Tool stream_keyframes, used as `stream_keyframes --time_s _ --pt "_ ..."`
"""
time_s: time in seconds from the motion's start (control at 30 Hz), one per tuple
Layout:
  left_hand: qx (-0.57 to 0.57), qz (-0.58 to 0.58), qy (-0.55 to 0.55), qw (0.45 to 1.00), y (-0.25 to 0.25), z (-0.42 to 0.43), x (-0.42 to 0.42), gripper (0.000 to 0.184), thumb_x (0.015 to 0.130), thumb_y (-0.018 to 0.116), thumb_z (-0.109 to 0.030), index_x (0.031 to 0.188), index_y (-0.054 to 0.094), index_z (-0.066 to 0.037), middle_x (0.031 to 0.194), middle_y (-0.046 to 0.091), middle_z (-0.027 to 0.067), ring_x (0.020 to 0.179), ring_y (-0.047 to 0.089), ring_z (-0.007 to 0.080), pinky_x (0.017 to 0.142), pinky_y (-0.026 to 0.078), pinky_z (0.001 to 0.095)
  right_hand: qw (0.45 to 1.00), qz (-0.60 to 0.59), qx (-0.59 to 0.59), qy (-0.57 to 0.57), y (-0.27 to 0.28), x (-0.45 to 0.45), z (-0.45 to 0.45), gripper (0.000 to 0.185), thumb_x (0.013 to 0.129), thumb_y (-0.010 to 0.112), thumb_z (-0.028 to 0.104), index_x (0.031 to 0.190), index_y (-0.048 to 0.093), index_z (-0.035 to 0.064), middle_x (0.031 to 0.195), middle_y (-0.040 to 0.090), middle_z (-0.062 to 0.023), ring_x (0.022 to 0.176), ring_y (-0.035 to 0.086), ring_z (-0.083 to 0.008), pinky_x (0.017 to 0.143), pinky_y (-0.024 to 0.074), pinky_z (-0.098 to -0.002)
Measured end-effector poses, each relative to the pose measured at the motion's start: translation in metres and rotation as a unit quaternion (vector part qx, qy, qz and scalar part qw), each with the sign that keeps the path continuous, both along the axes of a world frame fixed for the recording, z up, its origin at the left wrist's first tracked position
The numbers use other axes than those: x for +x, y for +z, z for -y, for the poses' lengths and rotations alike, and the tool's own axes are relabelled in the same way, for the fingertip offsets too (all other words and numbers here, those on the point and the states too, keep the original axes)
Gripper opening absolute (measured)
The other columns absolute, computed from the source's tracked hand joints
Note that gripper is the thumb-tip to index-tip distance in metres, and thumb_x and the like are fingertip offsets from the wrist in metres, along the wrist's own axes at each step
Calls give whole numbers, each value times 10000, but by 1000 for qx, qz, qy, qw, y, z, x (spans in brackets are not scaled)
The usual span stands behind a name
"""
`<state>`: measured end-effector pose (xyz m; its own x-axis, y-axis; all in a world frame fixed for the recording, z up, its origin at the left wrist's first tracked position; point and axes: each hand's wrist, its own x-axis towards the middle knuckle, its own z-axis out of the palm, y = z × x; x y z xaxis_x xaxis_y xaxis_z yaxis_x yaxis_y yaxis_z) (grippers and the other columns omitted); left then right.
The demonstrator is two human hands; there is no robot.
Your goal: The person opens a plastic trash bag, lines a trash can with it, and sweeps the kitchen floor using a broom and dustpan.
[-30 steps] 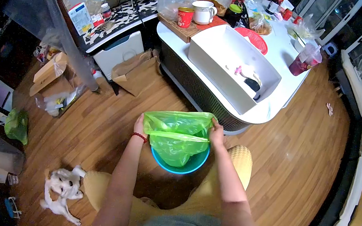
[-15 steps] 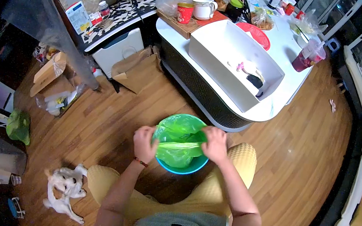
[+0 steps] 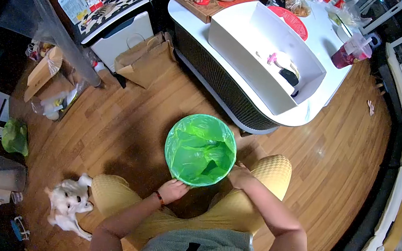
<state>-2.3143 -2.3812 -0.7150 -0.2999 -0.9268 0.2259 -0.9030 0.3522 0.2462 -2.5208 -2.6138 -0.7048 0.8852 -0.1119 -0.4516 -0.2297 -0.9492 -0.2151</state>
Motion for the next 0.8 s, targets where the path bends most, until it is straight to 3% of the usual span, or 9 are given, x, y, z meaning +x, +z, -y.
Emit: stream_keyframes --time_s 0.27,0.47,0.5,0.53,0.57,0.63,0.67,0.7,0.8 --pt "53 -73 109 990 -105 18 25 250 756 476 -91 974 598 -74 987 601 79 939 564 199 805 452 346 996 -87 -8 35 -56 58 12 372 840 436 102 1210 454 61 1162 532 -111 1055 527 -234 914 395 -386" --pt "112 -114 89 983 -112 12 31 253 753 474 -78 973 600 -84 1000 600 97 942 568 223 815 454 369 980 -174 88 -41 -98 45 22 380 867 410 137 1241 428 71 1190 513 -101 1054 526 -236 884 416 -356" --pt "131 -144 92 977 -125 3 32 254 752 473 -75 973 600 -85 1003 600 101 942 569 227 817 454 373 975 -182 115 -61 -98 37 29 382 872 406 143 1246 424 73 1194 509 -99 1054 525 -236 879 420 -351" --pt "136 -171 92 971 -182 -12 34 238 757 476 -64 956 603 -94 967 598 129 901 580 245 804 459 373 967 -171 159 -105 -98 28 39 383 876 402 148 1252 419 74 1199 506 -97 1054 525 -236 874 423 -346" --pt "164 -266 228 922 -178 -16 41 221 773 489 -86 960 606 -92 977 601 125 910 580 237 813 455 367 957 -164 194 -137 -101 21 47 385 881 397 154 1257 415 76 1204 503 -96 1054 525 -237 869 427 -341" --pt "201 -431 471 743 -158 -5 55 196 804 513 -130 969 610 -88 997 606 117 929 581 223 830 448 354 894 -100 319 -298 -98 6 65 388 890 389 166 1267 407 80 1213 497 -92 1054 524 -237 859 434 -331" --pt "61 -495 483 720 -154 12 64 220 824 527 -191 992 605 -71 1016 607 102 944 574 205 840 440 338 823 -53 397 -404 -95 2 73 389 894 384 172 1272 402 81 1218 493 -91 1054 524 -237 854 437 -326" --pt "-81 -548 484 678 -150 33 73 267 844 541 -252 1015 600 -55 1034 608 87 959 567 186 850 433 322 717 -11 463 -520 -79 5 81 386 925 342 209 1286 373 76 1202 499 -75 1009 557 -238 794 479 -287" --pt "100 -753 460 460 -72 99 103 354 859 532 -314 1072 575 -34 1048 602 81 972 560 185 856 437 308 585 20 519 -623 -50 25 92 391 905 394 260 1272 447 137 1252 480 -99 1121 463 -260 907 397 -425"
